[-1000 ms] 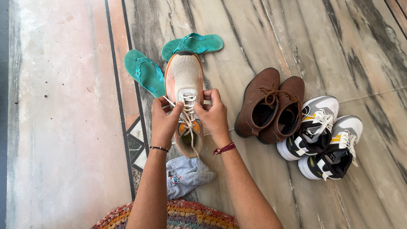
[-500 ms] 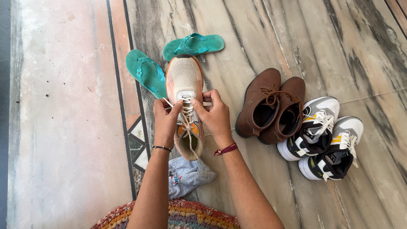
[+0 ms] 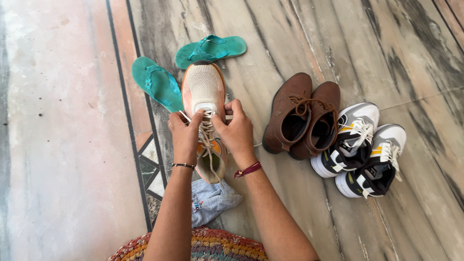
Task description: The person unlaces a white and peach sneaker, then re-laces it by threading the laces through the eyelets and tying a knot. The person then moves to the matching sneaker and begins the same process.
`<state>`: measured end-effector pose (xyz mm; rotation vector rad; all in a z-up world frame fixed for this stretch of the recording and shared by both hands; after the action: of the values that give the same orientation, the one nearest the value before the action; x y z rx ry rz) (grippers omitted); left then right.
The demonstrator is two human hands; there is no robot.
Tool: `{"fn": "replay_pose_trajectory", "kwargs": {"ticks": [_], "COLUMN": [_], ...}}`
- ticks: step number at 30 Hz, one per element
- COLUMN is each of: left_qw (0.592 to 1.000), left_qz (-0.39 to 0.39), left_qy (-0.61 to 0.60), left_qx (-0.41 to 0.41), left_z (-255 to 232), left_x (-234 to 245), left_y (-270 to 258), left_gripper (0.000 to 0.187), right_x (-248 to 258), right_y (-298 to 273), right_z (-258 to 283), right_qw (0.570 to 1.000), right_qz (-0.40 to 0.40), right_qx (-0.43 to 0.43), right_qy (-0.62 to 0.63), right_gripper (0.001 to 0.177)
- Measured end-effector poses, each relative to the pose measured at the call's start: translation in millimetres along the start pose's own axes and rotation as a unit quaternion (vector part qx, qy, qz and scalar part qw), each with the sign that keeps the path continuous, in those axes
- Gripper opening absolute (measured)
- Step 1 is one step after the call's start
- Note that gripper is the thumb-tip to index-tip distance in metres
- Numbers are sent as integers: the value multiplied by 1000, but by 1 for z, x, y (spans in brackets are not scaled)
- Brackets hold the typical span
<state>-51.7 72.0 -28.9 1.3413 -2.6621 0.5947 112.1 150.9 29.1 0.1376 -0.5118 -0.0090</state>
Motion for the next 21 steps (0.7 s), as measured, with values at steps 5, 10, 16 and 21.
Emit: {"fn": "replay_pose_trajectory", "kwargs": {"ticks": [5, 10, 16, 21], "left_qw": [1000, 997, 994, 991], "left_qz": [19, 37, 70, 60], "left_qy": [11, 63, 74, 86], "left_qx": [-4, -18, -35, -80], "left_z": [1, 4, 7, 12], "left_x": [-6, -19, -33, -39], "left_y": [2, 5, 5, 4], "left_gripper": [51, 49, 48, 58], "right_x": [2, 6, 12, 16], "right_y": [2, 5, 8, 5], "right_z": [-6, -16, -31, -38], "right_qw": [1000, 1000, 997, 995], "right_qz": [-14, -14, 7, 11], "right_qx": [8, -13, -47, -46], "right_qy": [-7, 3, 65, 83], "right_gripper": [32, 29, 27, 32]}}
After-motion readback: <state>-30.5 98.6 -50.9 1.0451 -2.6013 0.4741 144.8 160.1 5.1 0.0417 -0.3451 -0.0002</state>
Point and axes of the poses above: each hand's wrist, its own y-axis towards the middle knuckle, its own x-axis out of the back of the hand, z = x × y, the point moved 9 cm from there along y, towards the middle knuckle, and after that the axes turned 10 degrees about -z, right-handed, at the moved point
